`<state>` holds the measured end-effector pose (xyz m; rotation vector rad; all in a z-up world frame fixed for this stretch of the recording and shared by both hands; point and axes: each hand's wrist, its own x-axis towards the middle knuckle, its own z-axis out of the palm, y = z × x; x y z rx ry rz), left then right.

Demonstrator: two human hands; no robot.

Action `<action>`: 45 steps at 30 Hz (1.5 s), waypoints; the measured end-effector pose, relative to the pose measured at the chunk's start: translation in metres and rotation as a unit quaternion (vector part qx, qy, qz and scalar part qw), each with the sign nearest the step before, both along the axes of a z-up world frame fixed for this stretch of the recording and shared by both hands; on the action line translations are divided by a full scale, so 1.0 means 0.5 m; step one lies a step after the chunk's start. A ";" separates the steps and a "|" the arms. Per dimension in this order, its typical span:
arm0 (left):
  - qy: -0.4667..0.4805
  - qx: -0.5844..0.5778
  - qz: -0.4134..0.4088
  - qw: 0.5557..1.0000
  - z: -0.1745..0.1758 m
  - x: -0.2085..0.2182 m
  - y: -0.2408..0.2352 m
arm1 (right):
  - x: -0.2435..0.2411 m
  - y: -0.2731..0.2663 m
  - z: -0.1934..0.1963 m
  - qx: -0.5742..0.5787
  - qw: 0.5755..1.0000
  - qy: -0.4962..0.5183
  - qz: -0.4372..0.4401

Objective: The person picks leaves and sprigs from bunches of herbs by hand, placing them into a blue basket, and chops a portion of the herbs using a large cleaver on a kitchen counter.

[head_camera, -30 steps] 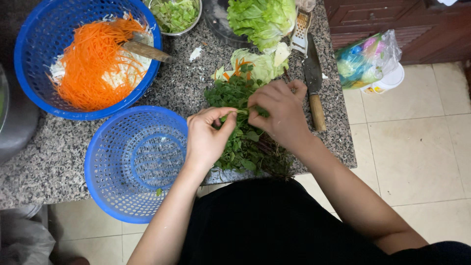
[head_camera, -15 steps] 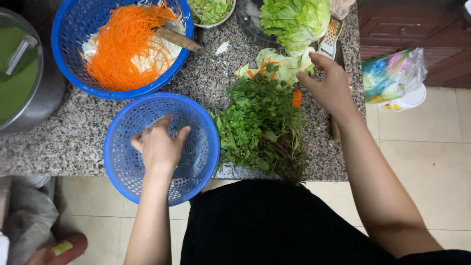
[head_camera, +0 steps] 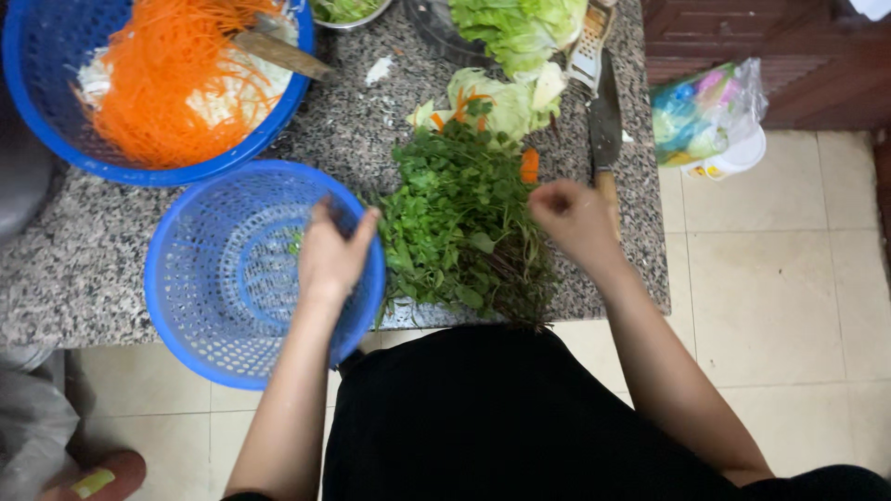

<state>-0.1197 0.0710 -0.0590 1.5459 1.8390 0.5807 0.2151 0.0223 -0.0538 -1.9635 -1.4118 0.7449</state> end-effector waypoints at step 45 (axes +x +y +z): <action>0.222 0.149 -0.525 0.808 0.043 0.303 0.057 | 0.008 -0.127 -0.043 -0.015 0.971 0.135 -0.198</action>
